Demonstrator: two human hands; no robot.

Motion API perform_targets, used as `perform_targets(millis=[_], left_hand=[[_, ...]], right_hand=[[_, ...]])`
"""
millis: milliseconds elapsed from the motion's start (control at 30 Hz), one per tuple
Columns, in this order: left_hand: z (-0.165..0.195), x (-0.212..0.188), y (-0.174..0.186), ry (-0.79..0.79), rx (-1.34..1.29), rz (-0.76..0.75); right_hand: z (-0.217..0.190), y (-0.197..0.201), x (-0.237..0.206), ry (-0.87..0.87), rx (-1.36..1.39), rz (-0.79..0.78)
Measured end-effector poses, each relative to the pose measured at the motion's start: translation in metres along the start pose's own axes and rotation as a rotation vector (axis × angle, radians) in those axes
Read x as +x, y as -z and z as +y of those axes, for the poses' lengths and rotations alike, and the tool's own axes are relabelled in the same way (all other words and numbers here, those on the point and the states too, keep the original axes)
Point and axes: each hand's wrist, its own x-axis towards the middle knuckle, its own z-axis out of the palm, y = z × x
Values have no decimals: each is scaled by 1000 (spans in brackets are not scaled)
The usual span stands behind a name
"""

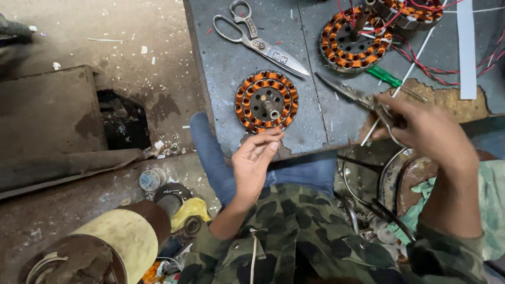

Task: The person inserts white insulating spacers into the slots of a copper-wound motor stator, then uses a green-handled screwdriver to press them in. They also use scissors to trim a small piece of material and later light a match to briefly heat the stator's central shaft.

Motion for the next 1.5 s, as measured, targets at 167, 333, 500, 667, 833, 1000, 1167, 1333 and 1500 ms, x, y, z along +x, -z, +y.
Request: perform_targets(millis=[167, 333, 500, 667, 833, 1000, 1167, 1333, 1500], left_hand=[[-5, -5, -3, -26, 51, -5], [-4, -4, -5, -29, 42, 2], [5, -2, -3, -7, 58, -33], [17, -9, 7, -69, 123, 6], [17, -10, 15, -109, 88, 16], [13, -13, 19, -104, 76, 9], [17, -17, 27, -42, 139, 77], [14, -19, 30, -40, 210, 95], [10, -21, 24, -65, 307, 87]], right_hand=[[-6, -7, 2, 181, -31, 321], [-82, -70, 0, 518, 478, 566], [-119, -89, 12, 598, 629, 623], [-126, -83, 17, 658, 634, 632], [-128, -77, 17, 699, 548, 626], [-130, -70, 25, 805, 439, 625], [-126, -64, 38, 934, 390, 606], [-119, -69, 42, 929, 337, 664], [-114, -68, 17, 841, 541, 672]])
